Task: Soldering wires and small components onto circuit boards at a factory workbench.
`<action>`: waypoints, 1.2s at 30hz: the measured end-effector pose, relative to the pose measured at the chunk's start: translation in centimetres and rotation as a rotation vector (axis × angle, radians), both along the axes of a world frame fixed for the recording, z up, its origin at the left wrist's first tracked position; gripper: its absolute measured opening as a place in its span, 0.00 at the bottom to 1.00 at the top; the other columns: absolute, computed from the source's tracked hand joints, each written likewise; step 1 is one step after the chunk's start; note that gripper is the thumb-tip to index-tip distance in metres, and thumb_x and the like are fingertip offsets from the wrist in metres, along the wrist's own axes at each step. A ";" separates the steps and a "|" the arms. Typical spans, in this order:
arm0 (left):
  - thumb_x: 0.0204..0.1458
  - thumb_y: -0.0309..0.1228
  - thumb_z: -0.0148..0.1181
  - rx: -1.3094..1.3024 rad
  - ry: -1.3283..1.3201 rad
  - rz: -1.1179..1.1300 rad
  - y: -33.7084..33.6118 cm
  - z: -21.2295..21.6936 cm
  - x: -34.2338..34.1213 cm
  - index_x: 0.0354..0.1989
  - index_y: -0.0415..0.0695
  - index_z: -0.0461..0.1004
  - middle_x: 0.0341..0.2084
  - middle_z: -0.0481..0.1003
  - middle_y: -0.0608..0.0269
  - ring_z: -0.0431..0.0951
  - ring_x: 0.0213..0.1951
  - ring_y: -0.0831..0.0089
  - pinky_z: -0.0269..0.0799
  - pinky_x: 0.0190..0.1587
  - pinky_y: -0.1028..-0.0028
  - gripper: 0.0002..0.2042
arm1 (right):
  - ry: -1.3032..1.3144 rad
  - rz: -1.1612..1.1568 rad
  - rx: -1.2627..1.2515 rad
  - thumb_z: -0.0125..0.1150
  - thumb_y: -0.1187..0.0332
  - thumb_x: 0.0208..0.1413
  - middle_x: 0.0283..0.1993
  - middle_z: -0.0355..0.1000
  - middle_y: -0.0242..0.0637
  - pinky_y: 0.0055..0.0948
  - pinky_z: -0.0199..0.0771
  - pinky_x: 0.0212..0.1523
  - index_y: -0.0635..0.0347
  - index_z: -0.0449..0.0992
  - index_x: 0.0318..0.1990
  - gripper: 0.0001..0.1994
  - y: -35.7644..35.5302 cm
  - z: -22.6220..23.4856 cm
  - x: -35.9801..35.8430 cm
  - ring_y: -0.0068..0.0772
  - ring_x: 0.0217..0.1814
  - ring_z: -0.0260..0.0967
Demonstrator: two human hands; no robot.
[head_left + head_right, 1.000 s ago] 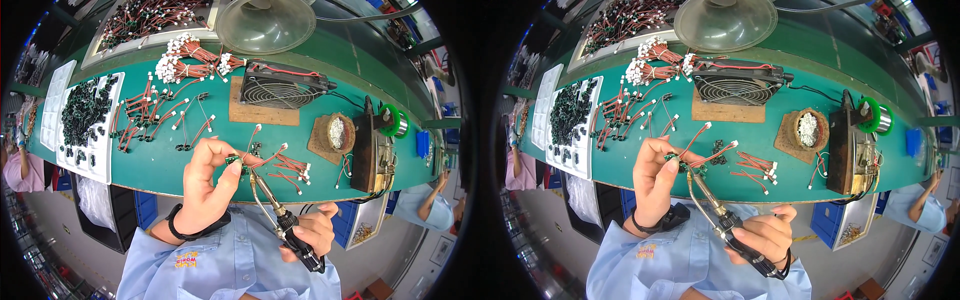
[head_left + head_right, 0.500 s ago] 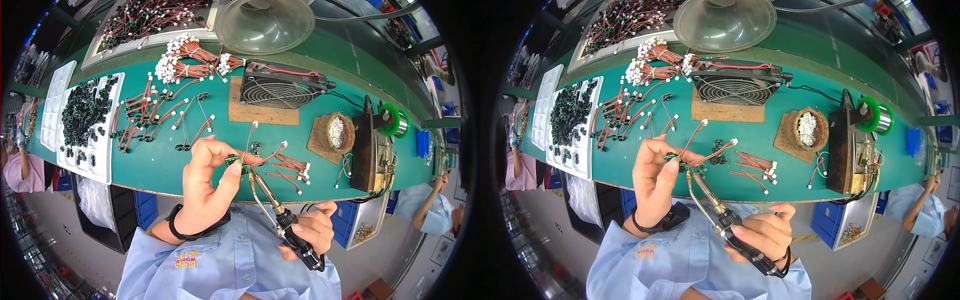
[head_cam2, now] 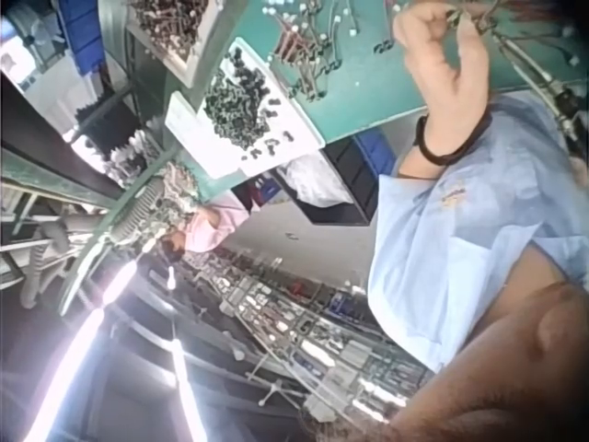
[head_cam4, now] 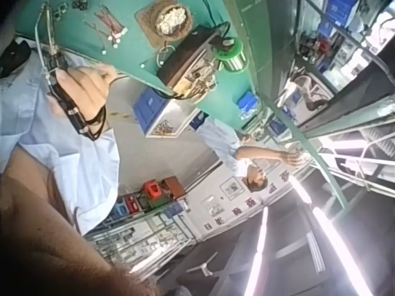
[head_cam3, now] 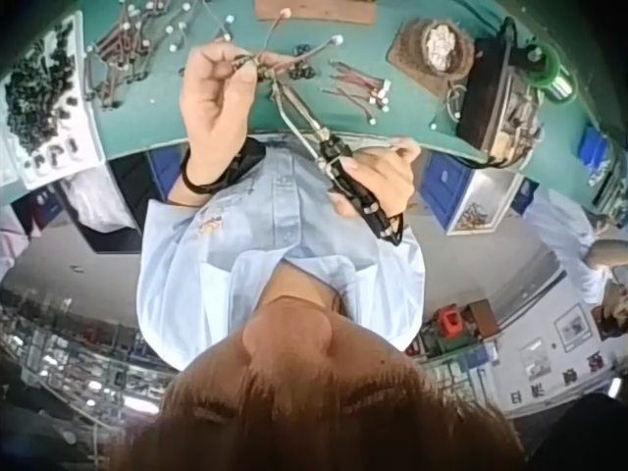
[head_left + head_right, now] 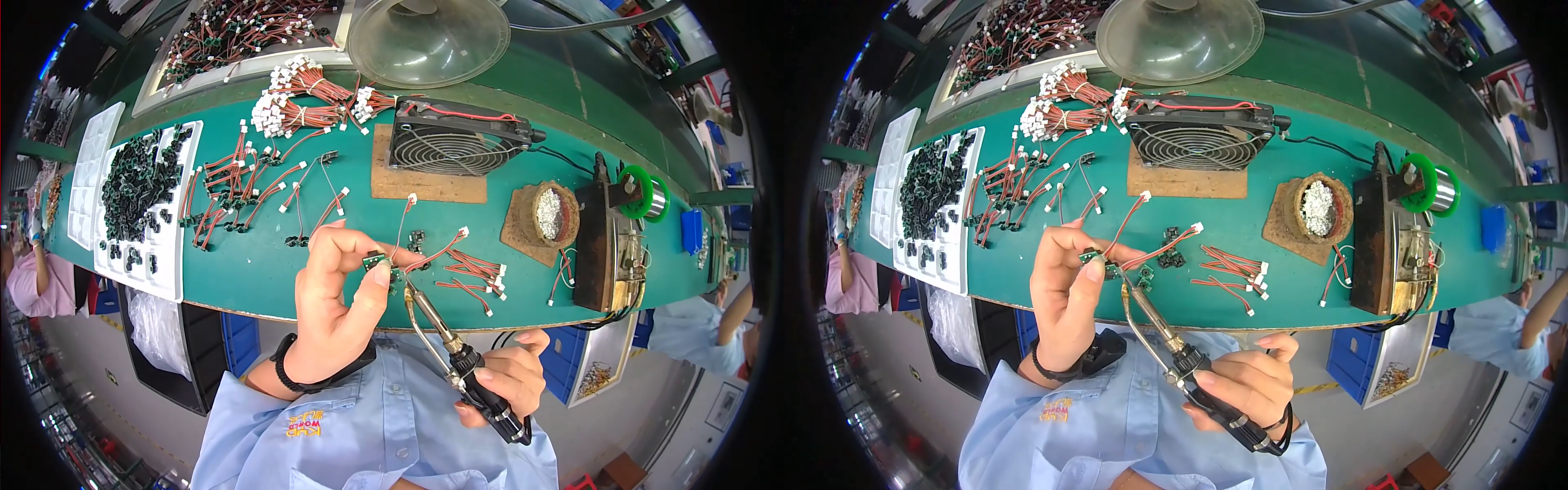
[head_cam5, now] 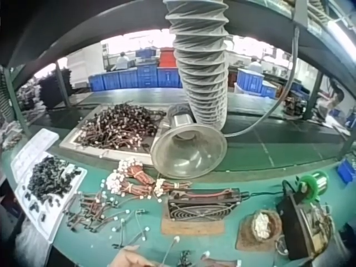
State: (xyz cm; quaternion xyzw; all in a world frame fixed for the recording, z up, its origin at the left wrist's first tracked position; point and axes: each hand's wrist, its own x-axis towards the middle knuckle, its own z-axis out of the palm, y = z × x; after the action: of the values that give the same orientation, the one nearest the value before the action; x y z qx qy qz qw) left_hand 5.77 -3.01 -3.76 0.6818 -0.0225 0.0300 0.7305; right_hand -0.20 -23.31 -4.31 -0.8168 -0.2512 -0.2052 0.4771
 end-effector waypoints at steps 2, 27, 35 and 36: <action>0.52 0.23 0.48 0.029 -0.009 -0.008 0.1 0.1 0.0 0.36 0.39 0.60 0.30 0.78 0.54 0.73 0.35 0.76 0.55 0.50 0.73 0.05 | 0.006 0.001 -0.002 0.68 0.58 0.35 0.20 0.71 0.24 0.31 0.50 0.43 0.50 0.76 0.35 0.16 0.0 0.1 0.0 0.21 0.22 0.68; 0.54 0.30 0.45 -0.282 0.170 -0.134 0.0 0.9 0.6 0.35 0.40 0.60 0.27 0.75 0.48 0.75 0.31 0.68 0.62 0.47 0.71 0.07 | 0.258 -0.859 0.233 0.46 0.82 0.51 0.49 0.63 0.43 0.25 0.65 0.46 0.65 0.63 0.53 0.19 -1.9 -3.8 -2.1 0.33 0.44 0.65; 0.56 0.26 0.46 -0.206 0.060 -0.155 0.3 0.4 0.2 0.36 0.40 0.59 0.33 0.75 0.50 0.74 0.38 0.74 0.65 0.42 0.76 0.05 | -0.074 -0.028 -0.006 0.67 0.52 0.38 0.22 0.70 0.27 0.35 0.51 0.43 0.53 0.74 0.36 0.20 -1.2 -0.1 -1.3 0.24 0.24 0.67; 0.56 0.26 0.46 -0.205 0.055 -0.151 0.2 0.4 0.2 0.36 0.40 0.59 0.33 0.75 0.50 0.74 0.38 0.74 0.64 0.42 0.76 0.05 | -0.062 -0.020 0.002 0.67 0.52 0.37 0.21 0.70 0.26 0.35 0.51 0.43 0.52 0.75 0.35 0.19 -1.0 0.0 -1.2 0.24 0.24 0.67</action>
State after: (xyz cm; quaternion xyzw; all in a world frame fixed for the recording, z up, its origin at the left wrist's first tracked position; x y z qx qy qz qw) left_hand 5.92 -2.77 -3.33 0.6006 -0.0506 -0.0418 0.7968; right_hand -1.39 -24.34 -4.35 -0.8121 -0.2574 -0.2356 0.4677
